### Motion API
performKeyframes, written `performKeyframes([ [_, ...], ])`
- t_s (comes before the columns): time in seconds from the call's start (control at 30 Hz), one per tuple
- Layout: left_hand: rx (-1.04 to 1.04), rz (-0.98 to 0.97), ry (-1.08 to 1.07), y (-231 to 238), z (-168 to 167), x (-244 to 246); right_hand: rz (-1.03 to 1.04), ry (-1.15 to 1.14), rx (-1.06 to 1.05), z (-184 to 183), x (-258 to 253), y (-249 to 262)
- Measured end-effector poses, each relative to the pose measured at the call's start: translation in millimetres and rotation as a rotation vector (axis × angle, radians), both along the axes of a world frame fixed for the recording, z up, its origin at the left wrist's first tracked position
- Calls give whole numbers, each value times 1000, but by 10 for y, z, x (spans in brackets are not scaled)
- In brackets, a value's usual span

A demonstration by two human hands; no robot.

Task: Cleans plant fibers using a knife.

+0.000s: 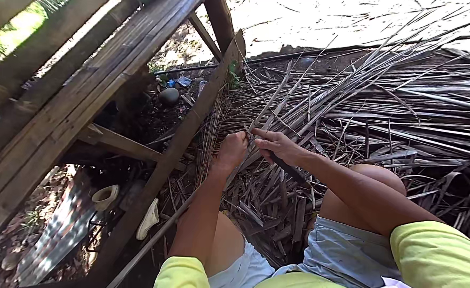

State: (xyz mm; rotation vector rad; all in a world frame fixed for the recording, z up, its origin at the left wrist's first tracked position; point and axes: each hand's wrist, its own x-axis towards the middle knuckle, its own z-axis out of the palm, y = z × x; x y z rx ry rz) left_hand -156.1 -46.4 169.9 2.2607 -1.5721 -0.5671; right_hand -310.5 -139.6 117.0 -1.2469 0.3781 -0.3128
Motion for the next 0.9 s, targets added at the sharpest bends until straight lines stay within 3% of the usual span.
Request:
performKeyframes([
  [0.3,116,39,-250,-19,45,-270,-173,21,-41,-73,170,-31],
  [0.4,132,40,-288,-30,34,-355,-228,7,-179,-136,208,-132],
  [0.57,129,114,-272,-36,178,-218,-123,11,-285,-142,152,-176],
  [0.7,171,95,-295,-5,186,-273,-196,15,-235,-187,172,-195],
  [0.9,106,40,-291,145,243,-350,-384,5,62,-163,89,-541],
])
